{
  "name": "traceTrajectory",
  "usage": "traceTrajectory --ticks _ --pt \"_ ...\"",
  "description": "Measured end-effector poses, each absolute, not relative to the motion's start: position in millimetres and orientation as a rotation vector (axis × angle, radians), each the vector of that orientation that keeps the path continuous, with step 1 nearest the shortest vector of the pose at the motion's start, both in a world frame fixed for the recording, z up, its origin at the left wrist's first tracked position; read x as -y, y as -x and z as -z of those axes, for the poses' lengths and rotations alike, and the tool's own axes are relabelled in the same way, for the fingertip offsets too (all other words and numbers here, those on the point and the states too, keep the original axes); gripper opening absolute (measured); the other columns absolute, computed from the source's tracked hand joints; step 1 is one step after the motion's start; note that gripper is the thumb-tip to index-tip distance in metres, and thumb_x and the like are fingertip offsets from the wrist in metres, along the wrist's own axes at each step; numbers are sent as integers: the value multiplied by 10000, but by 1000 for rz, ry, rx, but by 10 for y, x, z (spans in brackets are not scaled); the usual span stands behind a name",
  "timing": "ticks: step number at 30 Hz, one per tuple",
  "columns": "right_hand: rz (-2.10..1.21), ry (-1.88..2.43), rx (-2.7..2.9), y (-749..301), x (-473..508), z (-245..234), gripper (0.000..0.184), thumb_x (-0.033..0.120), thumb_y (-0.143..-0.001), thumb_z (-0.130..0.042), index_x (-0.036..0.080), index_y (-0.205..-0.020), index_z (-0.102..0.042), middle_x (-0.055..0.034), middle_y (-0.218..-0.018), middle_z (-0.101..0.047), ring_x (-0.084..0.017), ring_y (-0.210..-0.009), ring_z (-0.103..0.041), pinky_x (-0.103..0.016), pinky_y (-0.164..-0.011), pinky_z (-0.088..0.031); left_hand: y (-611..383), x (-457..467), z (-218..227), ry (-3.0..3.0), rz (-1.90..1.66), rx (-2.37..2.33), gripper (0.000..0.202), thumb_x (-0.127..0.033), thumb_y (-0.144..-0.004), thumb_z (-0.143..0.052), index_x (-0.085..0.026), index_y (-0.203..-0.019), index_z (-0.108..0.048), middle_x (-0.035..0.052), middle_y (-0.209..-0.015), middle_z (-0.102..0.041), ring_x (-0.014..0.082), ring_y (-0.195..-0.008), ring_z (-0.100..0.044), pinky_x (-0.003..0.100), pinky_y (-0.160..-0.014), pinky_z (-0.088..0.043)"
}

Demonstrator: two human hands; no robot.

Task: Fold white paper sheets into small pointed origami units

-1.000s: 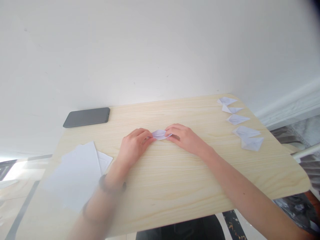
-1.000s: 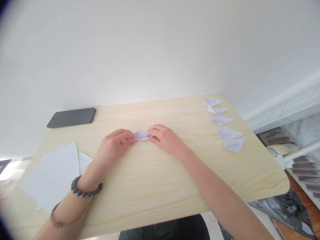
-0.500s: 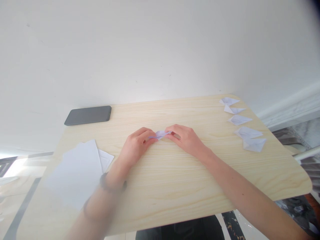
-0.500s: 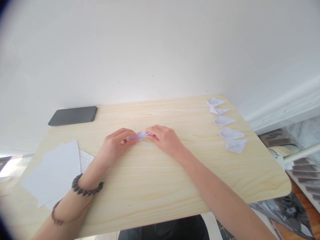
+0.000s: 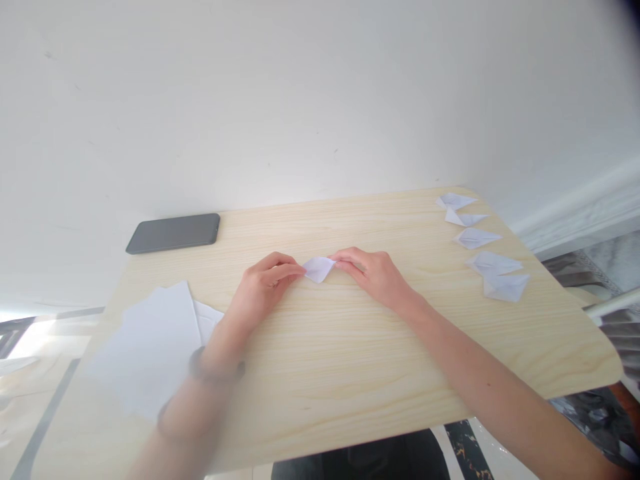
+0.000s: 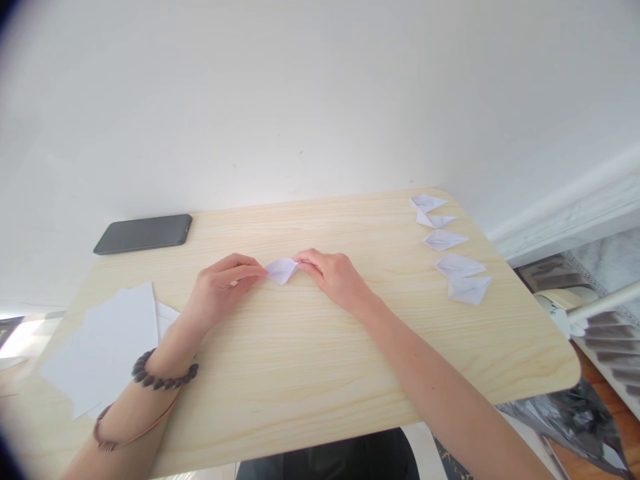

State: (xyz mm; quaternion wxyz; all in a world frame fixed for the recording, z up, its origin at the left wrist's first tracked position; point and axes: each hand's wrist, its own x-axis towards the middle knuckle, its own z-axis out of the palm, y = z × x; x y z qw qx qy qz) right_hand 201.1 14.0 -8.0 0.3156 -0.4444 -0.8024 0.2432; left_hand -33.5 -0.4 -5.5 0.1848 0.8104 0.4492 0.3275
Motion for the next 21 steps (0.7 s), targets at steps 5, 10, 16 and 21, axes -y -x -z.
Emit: traceTrajectory --ticks 5,10,16,21 --pt "-600 1115 2157 -1976 -129 88 185 268 -898 -482 265 -996 -638 39 -950 -709 -129 -800 -662 -245 -728 -484 291 24 45 -2260 -901 -1291 185 -272 -876 -503 -226 -971 -656 36 -947 -634 128 -774 -592 238 -650 -478" --pt "-517 1088 2182 -1967 -126 113 186 262 -892 -493 257 -1002 -643 29 -954 -711 -138 -831 -661 -266 -761 -491 275 32 23 -2253 -821 -1378 201 -302 -879 -492 -217 -1001 -626 23 -910 -657 129 -739 -596 246 -652 -477" --pt "-511 1074 2198 -1959 -120 90 186 273 -893 -488 250 -1005 -635 11 -989 -701 -143 -877 -652 -281 -807 -490 290 26 5 -2378 -787 -1326 193 -237 -897 -441 -217 -944 -626 39 -1007 -643 145 -836 -607 254 -715 -468" --pt "-562 1015 2239 -1975 -141 55 166 257 -892 -489 221 -986 -621 -20 -987 -678 -145 -903 -626 -282 -820 -480 303 22 -12 -2465 -705 -1364 184 -208 -894 -443 -226 -947 -619 26 -1025 -641 151 -877 -597 259 -738 -462"
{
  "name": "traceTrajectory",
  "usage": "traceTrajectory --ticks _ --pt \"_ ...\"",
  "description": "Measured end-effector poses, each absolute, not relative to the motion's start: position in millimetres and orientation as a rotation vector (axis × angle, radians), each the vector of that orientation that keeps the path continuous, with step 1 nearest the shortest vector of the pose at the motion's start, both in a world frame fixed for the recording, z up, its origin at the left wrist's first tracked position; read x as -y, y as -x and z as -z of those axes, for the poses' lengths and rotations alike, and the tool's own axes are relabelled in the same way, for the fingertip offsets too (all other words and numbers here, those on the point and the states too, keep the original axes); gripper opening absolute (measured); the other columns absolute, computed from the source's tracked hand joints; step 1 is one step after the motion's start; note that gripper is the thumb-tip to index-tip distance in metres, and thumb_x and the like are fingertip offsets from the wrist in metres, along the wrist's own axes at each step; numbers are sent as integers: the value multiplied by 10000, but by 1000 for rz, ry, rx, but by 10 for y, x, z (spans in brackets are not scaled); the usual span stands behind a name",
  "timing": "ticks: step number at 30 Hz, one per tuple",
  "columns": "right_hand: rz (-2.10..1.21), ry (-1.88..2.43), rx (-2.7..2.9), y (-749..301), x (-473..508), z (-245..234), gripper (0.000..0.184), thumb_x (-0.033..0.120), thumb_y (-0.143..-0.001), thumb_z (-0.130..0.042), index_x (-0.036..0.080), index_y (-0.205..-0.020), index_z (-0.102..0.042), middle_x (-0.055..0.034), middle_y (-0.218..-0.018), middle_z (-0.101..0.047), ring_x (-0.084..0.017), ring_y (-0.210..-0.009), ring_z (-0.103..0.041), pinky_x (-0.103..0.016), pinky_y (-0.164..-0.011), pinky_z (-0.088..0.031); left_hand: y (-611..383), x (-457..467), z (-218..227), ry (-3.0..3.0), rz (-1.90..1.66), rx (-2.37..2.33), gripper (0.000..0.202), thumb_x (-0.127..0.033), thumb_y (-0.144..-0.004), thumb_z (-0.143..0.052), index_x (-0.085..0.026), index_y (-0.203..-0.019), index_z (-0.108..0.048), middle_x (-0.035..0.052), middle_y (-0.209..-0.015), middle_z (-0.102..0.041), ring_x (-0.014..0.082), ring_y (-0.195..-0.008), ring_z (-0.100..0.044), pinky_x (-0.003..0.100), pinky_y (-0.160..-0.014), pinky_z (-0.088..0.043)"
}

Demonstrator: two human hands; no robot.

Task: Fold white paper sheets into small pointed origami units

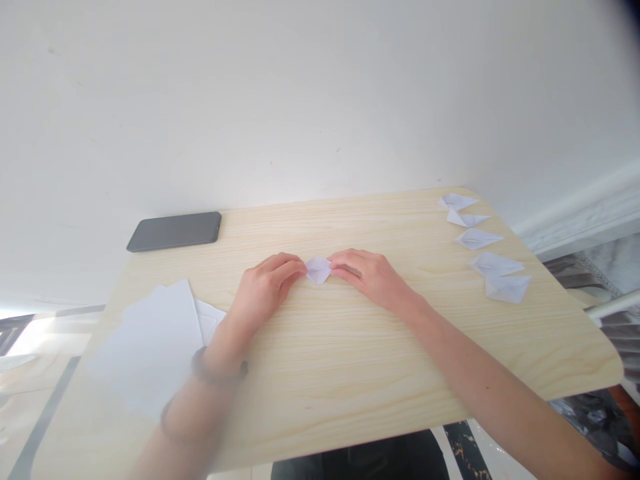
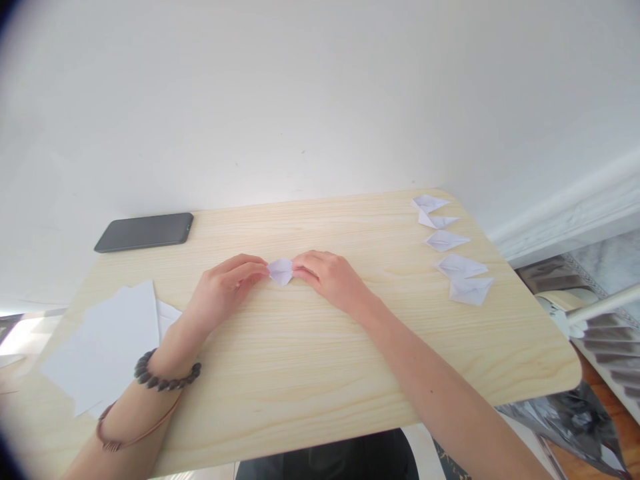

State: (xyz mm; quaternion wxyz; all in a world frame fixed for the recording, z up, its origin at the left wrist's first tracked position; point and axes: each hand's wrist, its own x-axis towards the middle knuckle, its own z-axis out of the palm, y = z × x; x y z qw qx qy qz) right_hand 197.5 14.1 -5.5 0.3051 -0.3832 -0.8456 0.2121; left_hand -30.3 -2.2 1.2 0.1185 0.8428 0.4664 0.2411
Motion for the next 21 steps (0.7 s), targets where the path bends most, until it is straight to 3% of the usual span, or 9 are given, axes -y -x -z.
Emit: traceTrajectory --ticks 6,12,21 --pt "-575 986 2243 -1958 -137 54 176 249 -902 -461 221 -975 -619 -35 -998 -661 -152 -924 -616 -298 -833 -488 296 22 0 -2462 -718 -1350 199 -221 -900 -430 -230 -962 -619 33 -1033 -641 155 -890 -601 266 -754 -466" --pt "-554 1076 2158 -1968 -149 113 245 299 -862 -537 250 -1101 -563 -22 -1072 -658 -169 -970 -614 -326 -865 -483 313 1 42 -2342 -749 -1480 290 -313 -871 -503 -246 -1151 -534 23 -963 -650 145 -763 -616 259 -663 -479" --pt "-618 1162 2051 -2016 -158 133 198 319 -858 -541 234 -1016 -625 -30 -984 -675 -165 -894 -617 -310 -789 -495 349 -2 53 -2228 -783 -1487 201 -319 -853 -529 -226 -1002 -627 17 -863 -654 121 -661 -581 252 -632 -464"
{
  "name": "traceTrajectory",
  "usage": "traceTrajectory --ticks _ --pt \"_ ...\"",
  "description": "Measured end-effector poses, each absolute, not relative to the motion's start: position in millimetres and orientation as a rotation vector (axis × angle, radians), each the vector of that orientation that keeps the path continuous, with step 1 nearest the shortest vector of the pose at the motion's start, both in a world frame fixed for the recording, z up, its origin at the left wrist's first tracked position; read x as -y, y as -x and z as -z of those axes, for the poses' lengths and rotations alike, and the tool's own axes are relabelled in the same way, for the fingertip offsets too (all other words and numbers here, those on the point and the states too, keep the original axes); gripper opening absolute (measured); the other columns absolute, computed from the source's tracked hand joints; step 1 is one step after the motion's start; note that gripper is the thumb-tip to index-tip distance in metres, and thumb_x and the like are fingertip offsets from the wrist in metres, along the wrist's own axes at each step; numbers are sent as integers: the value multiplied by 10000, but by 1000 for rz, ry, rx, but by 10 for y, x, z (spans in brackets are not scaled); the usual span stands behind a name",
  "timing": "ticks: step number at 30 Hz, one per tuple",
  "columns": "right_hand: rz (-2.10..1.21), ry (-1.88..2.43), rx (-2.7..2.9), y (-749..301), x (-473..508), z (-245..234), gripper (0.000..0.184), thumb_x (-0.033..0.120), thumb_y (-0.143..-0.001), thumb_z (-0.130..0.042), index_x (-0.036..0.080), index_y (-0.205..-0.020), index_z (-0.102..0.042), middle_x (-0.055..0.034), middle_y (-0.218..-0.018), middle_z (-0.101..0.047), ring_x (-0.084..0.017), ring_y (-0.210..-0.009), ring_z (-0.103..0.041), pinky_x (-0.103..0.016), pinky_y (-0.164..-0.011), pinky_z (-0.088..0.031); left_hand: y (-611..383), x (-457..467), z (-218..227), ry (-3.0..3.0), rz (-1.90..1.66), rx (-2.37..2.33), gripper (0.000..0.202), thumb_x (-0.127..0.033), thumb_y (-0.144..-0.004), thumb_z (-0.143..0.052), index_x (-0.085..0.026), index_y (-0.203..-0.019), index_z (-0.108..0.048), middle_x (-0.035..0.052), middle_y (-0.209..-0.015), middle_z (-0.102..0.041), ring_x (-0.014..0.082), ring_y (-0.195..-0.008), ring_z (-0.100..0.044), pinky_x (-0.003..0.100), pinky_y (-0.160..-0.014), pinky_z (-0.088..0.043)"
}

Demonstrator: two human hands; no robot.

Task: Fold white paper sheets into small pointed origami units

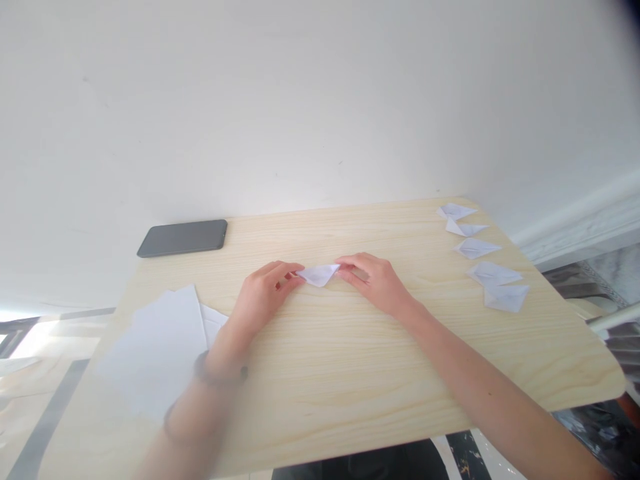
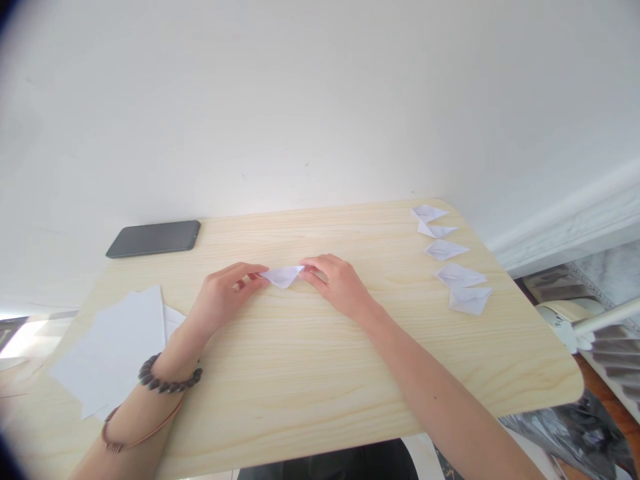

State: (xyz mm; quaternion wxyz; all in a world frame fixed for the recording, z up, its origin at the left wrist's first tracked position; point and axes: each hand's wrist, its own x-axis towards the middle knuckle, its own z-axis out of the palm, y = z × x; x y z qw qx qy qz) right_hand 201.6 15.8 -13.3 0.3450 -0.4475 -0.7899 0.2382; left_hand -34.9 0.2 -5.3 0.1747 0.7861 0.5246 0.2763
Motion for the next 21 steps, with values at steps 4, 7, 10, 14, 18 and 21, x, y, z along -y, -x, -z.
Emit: traceTrajectory --ticks 4,7,10,14,18,21 --pt "-683 1162 1972 -1970 -150 138 157 292 -855 -537 218 -939 -647 -29 -900 -679 -147 -798 -623 -278 -712 -504 331 9 63 -2219 -870 -1451 180 -318 -868 -501 -213 -915 -638 25 -861 -649 123 -672 -573 244 -602 -447" --pt "-710 1208 1885 -1942 -154 141 160 300 -840 -548 207 -910 -657 -29 -859 -684 -144 -764 -625 -263 -676 -505 314 11 80 -2205 -873 -1444 172 -301 -867 -496 -215 -928 -632 25 -876 -644 118 -667 -570 239 -604 -451" --pt "-723 1254 1807 -1928 -165 151 163 301 -827 -555 201 -889 -668 -28 -841 -695 -148 -759 -632 -257 -656 -504 300 6 95 -2192 -849 -1487 176 -305 -858 -504 -222 -968 -613 12 -851 -647 113 -642 -572 245 -624 -465" --pt "-715 1292 1729 -1919 -182 181 179 308 -820 -552 189 -858 -680 -28 -824 -703 -141 -716 -627 -246 -636 -493 280 -25 113 -2203 -811 -1588 223 -323 -849 -511 -220 -1034 -580 22 -893 -660 160 -784 -608 296 -740 -484" --pt "-675 1359 1729 -1911 -194 207 216 328 -831 -523 185 -853 -683 -25 -819 -709 -137 -685 -621 -240 -623 -486 232 -61 155 -2310 -795 -1591 257 -345 -877 -463 -197 -1053 -579 65 -1064 -641 213 -1041 -553 357 -904 -444" --pt "-583 1567 1786 -1961 -241 182 253 348 -850 -483 193 -887 -680 -13 -846 -714 -129 -708 -634 -222 -644 -490 184 -66 198 -2424 -692 -1668 353 -377 -884 -443 -184 -1163 -541 95 -1290 -528 263 -1229 -426 435 -1017 -350"
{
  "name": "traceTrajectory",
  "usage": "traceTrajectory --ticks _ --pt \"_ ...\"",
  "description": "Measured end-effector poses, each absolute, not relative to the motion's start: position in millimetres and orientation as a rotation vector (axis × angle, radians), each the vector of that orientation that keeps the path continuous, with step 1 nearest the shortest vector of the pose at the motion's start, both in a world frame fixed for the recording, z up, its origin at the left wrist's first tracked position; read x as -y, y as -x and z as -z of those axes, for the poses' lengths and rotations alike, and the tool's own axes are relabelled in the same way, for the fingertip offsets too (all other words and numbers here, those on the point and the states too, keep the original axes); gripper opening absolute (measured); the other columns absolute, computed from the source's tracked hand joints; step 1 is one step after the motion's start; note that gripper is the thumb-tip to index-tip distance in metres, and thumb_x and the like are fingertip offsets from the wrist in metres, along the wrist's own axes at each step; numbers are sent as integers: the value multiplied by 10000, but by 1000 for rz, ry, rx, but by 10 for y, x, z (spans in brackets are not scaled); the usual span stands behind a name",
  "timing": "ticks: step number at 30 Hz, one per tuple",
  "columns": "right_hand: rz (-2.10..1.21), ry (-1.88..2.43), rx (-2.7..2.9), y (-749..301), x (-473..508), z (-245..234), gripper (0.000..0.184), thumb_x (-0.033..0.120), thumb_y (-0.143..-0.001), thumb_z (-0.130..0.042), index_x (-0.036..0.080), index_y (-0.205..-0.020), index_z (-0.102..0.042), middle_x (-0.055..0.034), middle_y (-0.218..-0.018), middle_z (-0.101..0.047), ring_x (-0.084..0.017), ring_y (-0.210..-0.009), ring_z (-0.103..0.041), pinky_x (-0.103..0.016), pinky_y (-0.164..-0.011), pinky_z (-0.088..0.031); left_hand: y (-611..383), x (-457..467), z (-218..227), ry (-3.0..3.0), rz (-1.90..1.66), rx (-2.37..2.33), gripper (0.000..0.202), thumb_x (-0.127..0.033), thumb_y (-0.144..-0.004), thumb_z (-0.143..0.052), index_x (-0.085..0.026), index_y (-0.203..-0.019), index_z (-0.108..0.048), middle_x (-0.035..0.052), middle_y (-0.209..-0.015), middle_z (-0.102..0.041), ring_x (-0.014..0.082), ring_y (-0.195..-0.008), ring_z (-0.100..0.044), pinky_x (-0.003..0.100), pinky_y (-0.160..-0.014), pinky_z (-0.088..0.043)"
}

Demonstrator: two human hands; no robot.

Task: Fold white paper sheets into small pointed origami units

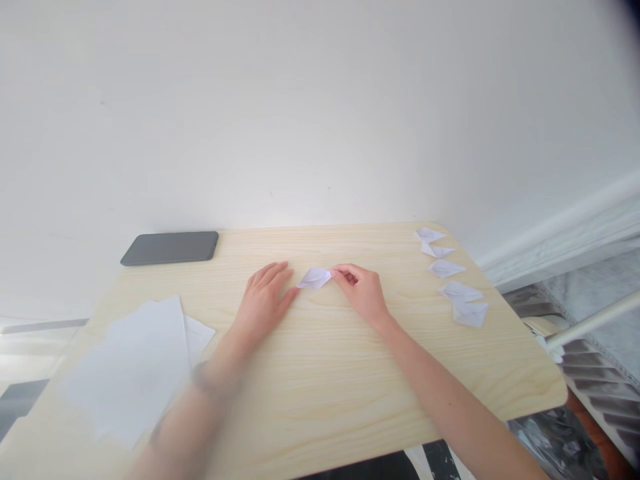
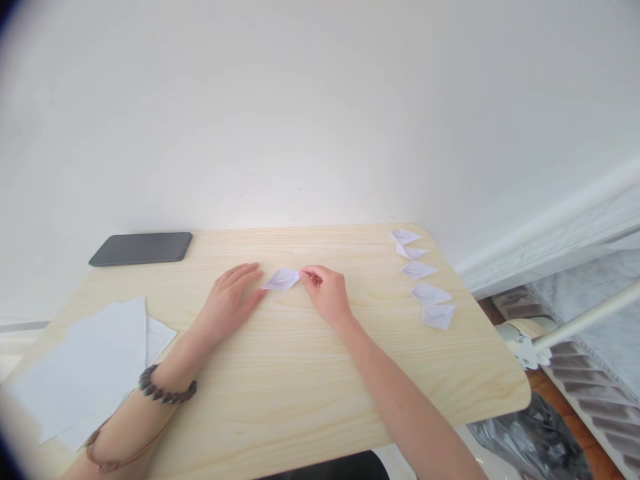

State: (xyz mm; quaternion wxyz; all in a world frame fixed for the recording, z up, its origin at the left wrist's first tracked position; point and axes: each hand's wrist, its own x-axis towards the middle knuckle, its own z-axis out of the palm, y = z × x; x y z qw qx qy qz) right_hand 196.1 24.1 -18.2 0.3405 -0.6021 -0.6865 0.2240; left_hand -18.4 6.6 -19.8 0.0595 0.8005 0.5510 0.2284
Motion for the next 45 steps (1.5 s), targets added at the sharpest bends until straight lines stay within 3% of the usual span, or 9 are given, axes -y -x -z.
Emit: traceTrajectory --ticks 4,11,13,18,24,27,32,36,45 --pt "-483 1762 1804 -2217 -451 45 209 280 -815 -510 201 -855 -700 -23 -827 -719 -153 -735 -644 -258 -711 -478 143 -57 226 -2508 -513 -1727 463 -427 -898 -396 -177 -1283 -455 94 -1417 -389 277 -1329 -292 469 -1082 -244" --pt "-153 2217 1748 -2879 -1022 -225 201 168 -737 -528 175 -795 -720 -113 -807 -685 -258 -824 -614 -333 -670 -430 146 -67 235 -2535 -481 -1723 475 -427 -907 -371 -162 -1293 -453 98 -1426 -374 269 -1335 -289 457 -1095 -229" --pt "-58 2279 1753 -3020 -1106 -228 213 159 -744 -519 159 -798 -725 -146 -894 -662 -274 -859 -597 -350 -689 -414 147 -70 239 -2539 -484 -1716 474 -424 -907 -370 -162 -1292 -455 96 -1426 -374 269 -1337 -285 456 -1097 -228" --pt "109 2308 1795 -3212 -1123 -149 266 193 -817 -464 131 -848 -721 -178 -953 -600 -283 -934 -540 -376 -757 -379 152 -61 232 -2544 -471 -1706 478 -421 -909 -365 -158 -1299 -450 95 -1434 -361 268 -1342 -274 456 -1100 -224" --pt "226 2132 1902 -3094 -1122 -121 348 348 -900 -377 260 -1157 -594 -99 -1192 -516 -256 -1051 -465 -363 -854 -350 166 -63 234 -2553 -441 -1717 479 -422 -907 -366 -158 -1297 -452 90 -1432 -366 266 -1340 -279 456 -1098 -233" --pt "234 1967 2102 -2977 -1176 -83 459 464 -867 -428 227 -1248 -526 -123 -1206 -534 -278 -1033 -464 -368 -824 -347 170 -72 238 -2551 -440 -1716 484 -424 -905 -369 -156 -1301 -445 91 -1432 -365 267 -1342 -276 461 -1097 -234" --pt "194 2008 2203 -2921 -1242 -34 269 321 -864 -463 263 -1038 -659 -69 -1002 -665 -256 -926 -492 -358 -765 -315 174 -69 235 -2553 -442 -1706 487 -428 -903 -373 -155 -1300 -446 92 -1433 -363 266 -1344 -272 462 -1099 -231" --pt "236 2056 2189 -3015 -1236 -80 223 210 -817 -510 247 -944 -689 -59 -1024 -671 -273 -978 -455 -384 -783 -274 177 -60 226 -2550 -447 -1706 479 -423 -903 -373 -161 -1297 -448 91 -1433 -364 266 -1344 -270 464 -1097 -233" --pt "294 2165 2145 -3178 -1121 -90 277 172 -796 -498 243 -981 -692 -78 -952 -684 -279 -954 -426 -401 -783 -247 168 -65 224 -2534 -464 -1699 474 -421 -903 -372 -168 -1296 -447 92 -1429 -370 268 -1340 -280 468 -1095 -234"
